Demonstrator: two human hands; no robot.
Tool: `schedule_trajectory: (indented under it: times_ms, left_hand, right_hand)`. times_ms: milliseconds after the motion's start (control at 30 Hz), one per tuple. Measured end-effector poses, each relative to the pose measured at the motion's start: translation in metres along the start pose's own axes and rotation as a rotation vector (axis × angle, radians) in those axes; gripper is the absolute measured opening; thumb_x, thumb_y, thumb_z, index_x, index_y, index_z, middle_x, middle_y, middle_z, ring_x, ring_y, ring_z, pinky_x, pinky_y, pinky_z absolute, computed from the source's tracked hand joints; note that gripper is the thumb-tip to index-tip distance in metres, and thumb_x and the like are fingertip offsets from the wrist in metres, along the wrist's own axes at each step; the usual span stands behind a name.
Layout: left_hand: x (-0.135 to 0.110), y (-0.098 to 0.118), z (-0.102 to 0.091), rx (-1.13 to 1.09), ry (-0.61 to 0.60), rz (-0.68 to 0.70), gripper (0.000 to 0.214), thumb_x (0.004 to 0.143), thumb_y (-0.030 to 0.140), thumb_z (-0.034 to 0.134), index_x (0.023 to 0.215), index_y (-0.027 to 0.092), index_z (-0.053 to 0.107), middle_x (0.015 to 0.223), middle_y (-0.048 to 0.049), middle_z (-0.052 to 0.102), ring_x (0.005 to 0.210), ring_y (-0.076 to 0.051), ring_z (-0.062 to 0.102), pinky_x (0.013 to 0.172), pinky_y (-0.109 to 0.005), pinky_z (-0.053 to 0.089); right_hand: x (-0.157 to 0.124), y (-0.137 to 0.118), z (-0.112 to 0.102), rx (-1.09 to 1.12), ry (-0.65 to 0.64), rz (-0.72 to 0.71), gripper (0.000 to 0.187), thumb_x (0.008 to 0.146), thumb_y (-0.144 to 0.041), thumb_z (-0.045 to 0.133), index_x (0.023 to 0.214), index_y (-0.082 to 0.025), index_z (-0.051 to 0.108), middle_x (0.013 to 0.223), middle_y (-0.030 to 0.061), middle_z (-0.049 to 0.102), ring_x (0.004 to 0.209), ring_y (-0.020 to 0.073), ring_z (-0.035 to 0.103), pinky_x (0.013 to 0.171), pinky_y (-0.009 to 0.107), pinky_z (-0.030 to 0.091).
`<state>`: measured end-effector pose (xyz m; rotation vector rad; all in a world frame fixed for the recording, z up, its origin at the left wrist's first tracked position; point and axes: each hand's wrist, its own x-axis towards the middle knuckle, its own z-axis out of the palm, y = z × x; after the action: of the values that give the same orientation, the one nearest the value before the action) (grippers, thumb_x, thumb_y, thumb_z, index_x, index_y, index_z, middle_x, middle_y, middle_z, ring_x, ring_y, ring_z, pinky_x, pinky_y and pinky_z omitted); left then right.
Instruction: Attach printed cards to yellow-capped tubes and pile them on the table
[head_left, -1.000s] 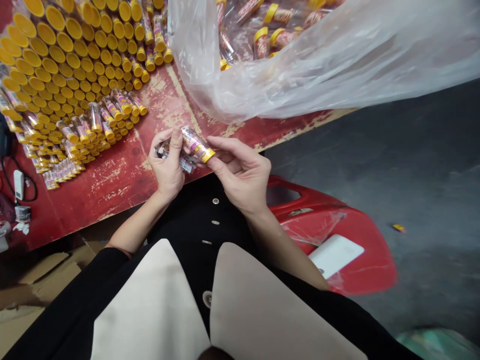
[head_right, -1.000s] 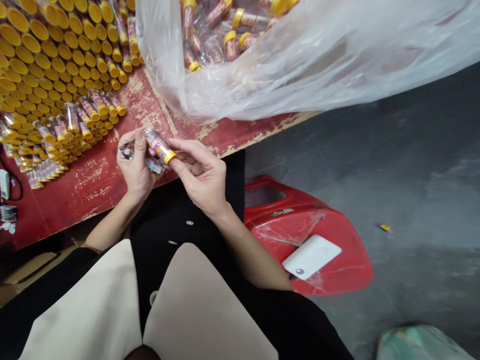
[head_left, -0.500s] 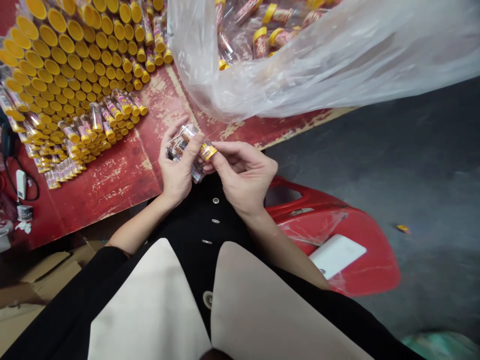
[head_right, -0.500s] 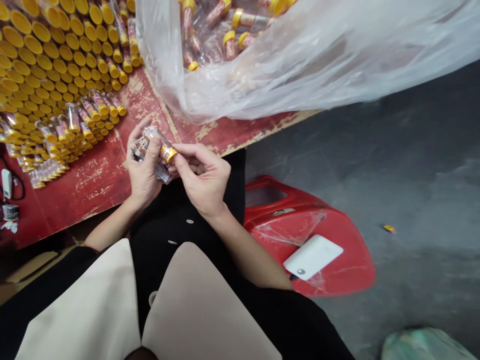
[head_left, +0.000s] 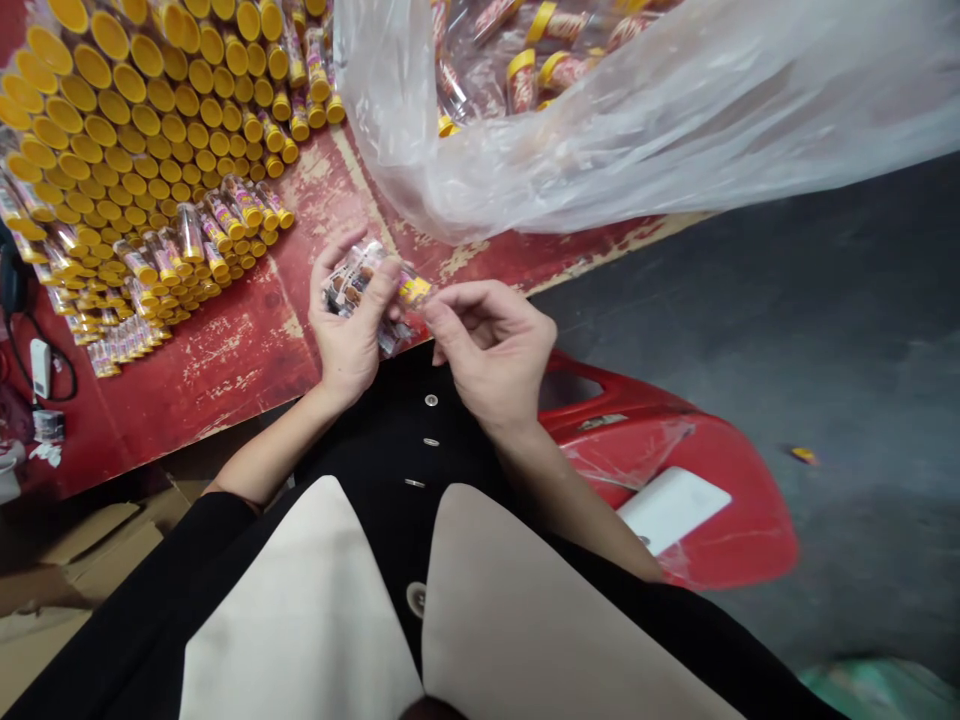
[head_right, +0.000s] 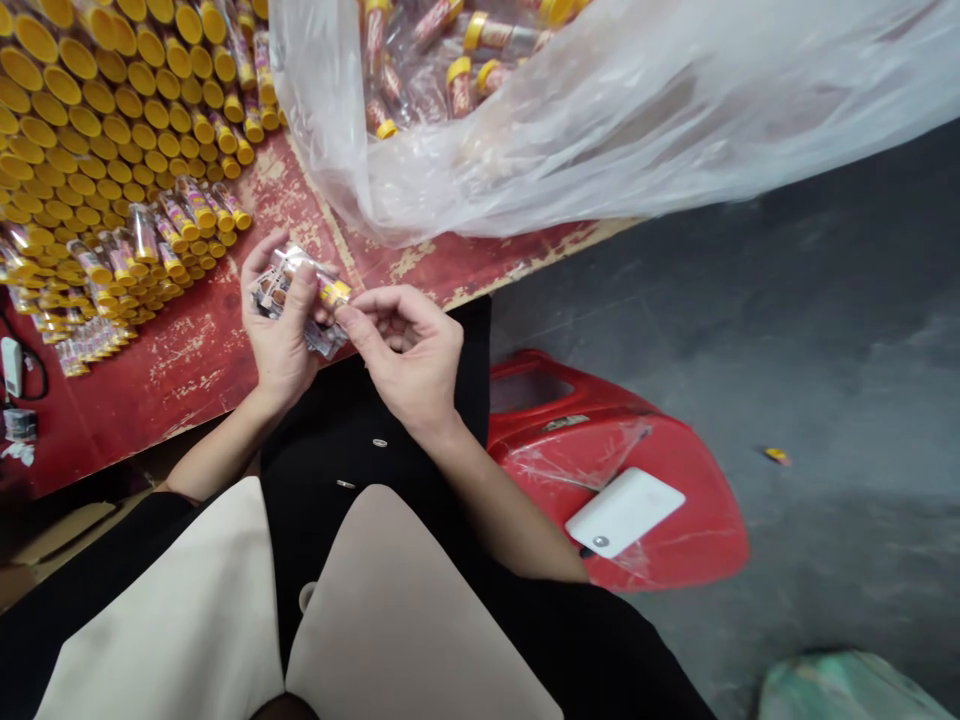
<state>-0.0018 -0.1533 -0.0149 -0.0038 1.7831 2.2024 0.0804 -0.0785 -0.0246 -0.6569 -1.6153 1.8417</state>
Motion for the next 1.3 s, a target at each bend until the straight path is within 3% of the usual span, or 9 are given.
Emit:
schedule_trajectory:
  times_ms: [167, 333, 400, 467, 600, 733, 967, 1133, 1300]
  left_hand:
    - [-0.003, -0.002, -0.004, -0.063, -0.063, 0.062, 0.045, 0.08, 0.042, 0.08, 0.118, 0.031, 0.058, 0.096, 0.0012, 0.071, 0.051, -0.002, 0.048, 0.054, -0.018, 0.041]
    - [-0.003, -0.002, -0.008, -0.132, -0.097, -0.042, 0.054, 0.079, 0.033, 0.082, 0.126, 0.033, 0.055, 0.108, -0.0002, 0.073, 0.051, -0.001, 0.05, 0.054, -0.016, 0.043]
    - [-0.002, 0.001, -0.007, -0.173, -0.06, -0.084, 0.053, 0.082, 0.03, 0.08, 0.128, 0.034, 0.055, 0.111, -0.0003, 0.073, 0.05, 0.0, 0.049, 0.053, -0.015, 0.042]
    - [-0.001, 0.006, -0.006, -0.216, -0.014, -0.143, 0.049, 0.086, 0.028, 0.076, 0.129, 0.035, 0.055, 0.111, 0.0002, 0.073, 0.048, 0.001, 0.046, 0.05, -0.014, 0.04]
    - [0.002, 0.013, -0.007, -0.279, -0.022, -0.263, 0.044, 0.089, 0.024, 0.073, 0.128, 0.033, 0.056, 0.098, 0.0018, 0.074, 0.043, 0.002, 0.042, 0.046, -0.012, 0.039]
    - [0.002, 0.014, -0.009, -0.315, -0.043, -0.291, 0.043, 0.088, 0.023, 0.074, 0.126, 0.032, 0.056, 0.084, 0.0048, 0.07, 0.042, 0.001, 0.04, 0.045, -0.011, 0.039]
    - [0.002, 0.014, -0.006, -0.257, -0.002, -0.305, 0.043, 0.085, 0.031, 0.077, 0.124, 0.028, 0.06, 0.056, 0.0113, 0.047, 0.042, -0.001, 0.043, 0.046, -0.013, 0.039]
    - [0.006, 0.012, -0.013, -0.133, -0.074, -0.225, 0.041, 0.079, 0.036, 0.081, 0.116, 0.026, 0.066, 0.061, 0.0089, 0.054, 0.043, -0.003, 0.046, 0.047, -0.017, 0.039]
    - [0.009, 0.004, -0.021, -0.054, -0.101, -0.157, 0.035, 0.074, 0.044, 0.084, 0.095, 0.022, 0.068, 0.064, 0.0073, 0.057, 0.044, -0.002, 0.047, 0.046, -0.017, 0.039]
  right_hand:
    - [0.006, 0.001, 0.002, 0.294, 0.057, 0.177, 0.03, 0.08, -0.046, 0.078, 0.081, -0.02, 0.062, 0.059, -0.0077, 0.051, 0.042, 0.002, 0.041, 0.036, 0.016, 0.031]
    - [0.008, -0.001, 0.003, 0.366, -0.048, 0.311, 0.033, 0.078, -0.047, 0.08, 0.079, -0.019, 0.062, 0.058, -0.0079, 0.048, 0.041, 0.0005, 0.038, 0.035, 0.015, 0.027]
    - [0.008, 0.001, 0.003, 0.389, -0.013, 0.262, 0.031, 0.08, -0.046, 0.078, 0.08, -0.02, 0.061, 0.06, -0.0079, 0.047, 0.043, 0.001, 0.038, 0.036, 0.014, 0.03]
    - [0.009, 0.004, 0.002, 0.333, 0.007, 0.149, 0.026, 0.082, -0.045, 0.076, 0.086, -0.023, 0.064, 0.068, -0.0054, 0.054, 0.05, 0.0029, 0.048, 0.041, 0.015, 0.041]
    - [0.009, 0.004, 0.0, 0.12, -0.132, -0.042, 0.03, 0.086, -0.042, 0.073, 0.112, -0.029, 0.07, 0.108, 0.0027, 0.069, 0.089, 0.014, 0.069, 0.074, 0.029, 0.064]
    - [0.008, 0.004, 0.002, 0.092, -0.188, -0.069, 0.029, 0.089, -0.041, 0.069, 0.116, -0.032, 0.071, 0.117, 0.0033, 0.069, 0.096, 0.0177, 0.071, 0.081, 0.036, 0.066]
    - [0.01, 0.014, 0.005, 0.172, -0.163, -0.059, 0.039, 0.078, -0.041, 0.081, 0.114, -0.033, 0.07, 0.116, 0.0001, 0.069, 0.099, 0.017, 0.073, 0.087, 0.034, 0.067]
    - [0.017, 0.025, 0.0, 0.24, -0.17, 0.144, 0.034, 0.086, -0.053, 0.069, 0.108, -0.028, 0.067, 0.093, -0.0004, 0.073, 0.087, 0.0154, 0.076, 0.08, 0.032, 0.069]
    - [0.017, 0.023, -0.006, 0.218, -0.225, 0.094, 0.054, 0.073, -0.048, 0.084, 0.12, -0.032, 0.063, 0.117, 0.0006, 0.072, 0.109, 0.0197, 0.073, 0.092, 0.036, 0.066]
